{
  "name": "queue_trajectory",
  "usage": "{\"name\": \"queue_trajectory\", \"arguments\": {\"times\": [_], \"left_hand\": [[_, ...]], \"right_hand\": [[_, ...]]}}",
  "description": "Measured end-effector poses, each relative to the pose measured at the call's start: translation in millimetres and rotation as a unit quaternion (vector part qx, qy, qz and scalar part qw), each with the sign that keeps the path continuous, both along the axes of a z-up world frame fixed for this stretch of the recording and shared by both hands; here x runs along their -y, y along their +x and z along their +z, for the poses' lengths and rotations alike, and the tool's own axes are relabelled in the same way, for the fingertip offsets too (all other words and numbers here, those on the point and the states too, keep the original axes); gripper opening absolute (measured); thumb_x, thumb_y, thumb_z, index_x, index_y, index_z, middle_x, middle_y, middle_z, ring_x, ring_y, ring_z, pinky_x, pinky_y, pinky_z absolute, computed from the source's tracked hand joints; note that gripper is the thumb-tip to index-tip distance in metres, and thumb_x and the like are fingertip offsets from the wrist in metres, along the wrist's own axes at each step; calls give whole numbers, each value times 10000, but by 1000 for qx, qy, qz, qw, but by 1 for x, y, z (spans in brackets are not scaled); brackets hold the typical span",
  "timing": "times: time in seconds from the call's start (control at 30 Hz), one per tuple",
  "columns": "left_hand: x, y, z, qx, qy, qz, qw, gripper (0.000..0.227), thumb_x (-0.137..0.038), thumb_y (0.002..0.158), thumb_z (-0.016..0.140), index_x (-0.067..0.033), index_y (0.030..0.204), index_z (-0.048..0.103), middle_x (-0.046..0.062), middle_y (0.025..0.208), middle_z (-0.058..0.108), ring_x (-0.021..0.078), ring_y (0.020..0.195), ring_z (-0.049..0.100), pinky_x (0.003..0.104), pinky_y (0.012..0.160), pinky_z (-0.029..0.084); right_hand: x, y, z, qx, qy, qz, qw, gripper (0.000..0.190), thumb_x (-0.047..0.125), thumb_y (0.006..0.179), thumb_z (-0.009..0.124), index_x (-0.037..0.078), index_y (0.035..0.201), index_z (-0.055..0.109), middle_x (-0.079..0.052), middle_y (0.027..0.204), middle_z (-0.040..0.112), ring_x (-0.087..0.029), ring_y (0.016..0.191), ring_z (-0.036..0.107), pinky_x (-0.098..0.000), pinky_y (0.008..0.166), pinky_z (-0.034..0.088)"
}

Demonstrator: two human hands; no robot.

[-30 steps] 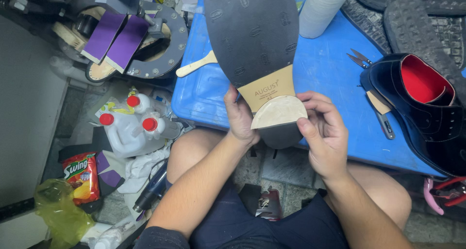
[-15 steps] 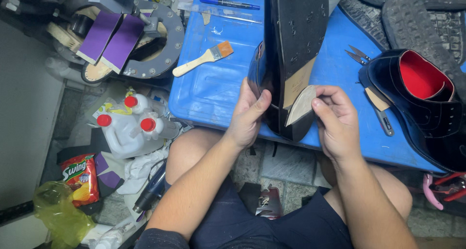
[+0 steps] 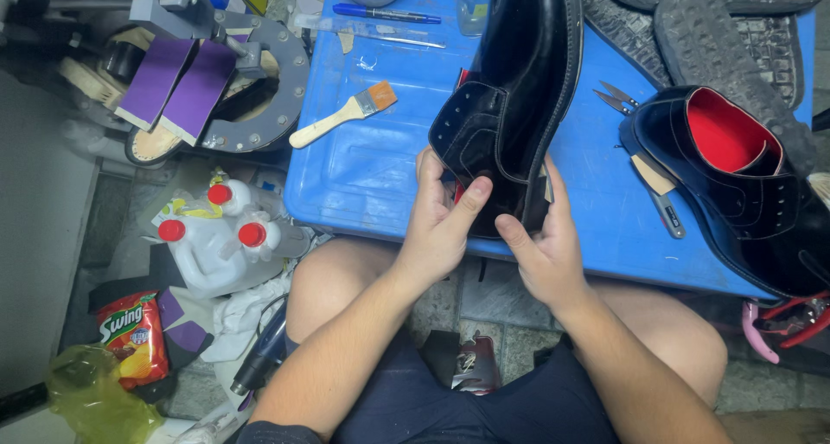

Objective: The person trims excess material from the sole of a black dress shoe using a utility knife. They rotate the shoe to access different edges and remove small strips of material, then place the shoe aside.

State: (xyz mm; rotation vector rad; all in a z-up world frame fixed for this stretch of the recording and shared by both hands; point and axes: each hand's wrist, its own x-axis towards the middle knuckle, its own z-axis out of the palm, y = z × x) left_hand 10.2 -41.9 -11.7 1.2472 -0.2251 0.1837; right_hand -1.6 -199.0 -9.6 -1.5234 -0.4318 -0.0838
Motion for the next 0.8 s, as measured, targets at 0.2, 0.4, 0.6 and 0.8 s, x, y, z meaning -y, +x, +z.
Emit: {"name": "queue_trajectory", "arguments": {"times": [0.2,0.4,0.6,0.8], "left_hand": [[3,-11,9,22,-12,-22,999,448,-80,1050,649,-21,1434,426,89,1522,309,188,1472,387,387,1292,334],[-9,-61,-2,-28,-56,-21,998,399,-99,994,630,-74,1339,431,76,1501,447,206,1439,444,369,1194,364],[2,-97,-47,-349,-304,135,876,368,-169,932,655,-97,1247,476,51,1192,526,194,1111,530,488,994,466],[-15,-62,-77,-300,-344,70,887,428,-256,954,680,-53,1280,493,99,1313,593,230,1229,571,465,1079,465]], "right_hand": [[0,4,-5,40,-37,-67,996,953,246,823,898,-49,1539,342,-135,1402,570,-211,1294,599,-357,1135,485],[15,15,-13,-63,100,-56,991,768,164,831,879,-33,1467,496,-81,1321,637,-173,1228,611,-329,1116,490],[29,16,-21,-62,78,12,995,847,194,766,888,-23,1473,476,-67,1339,625,-165,1250,600,-327,1120,459],[33,24,-31,-124,142,70,979,861,215,747,893,-10,1461,468,-74,1318,631,-176,1228,606,-328,1098,461]]}}
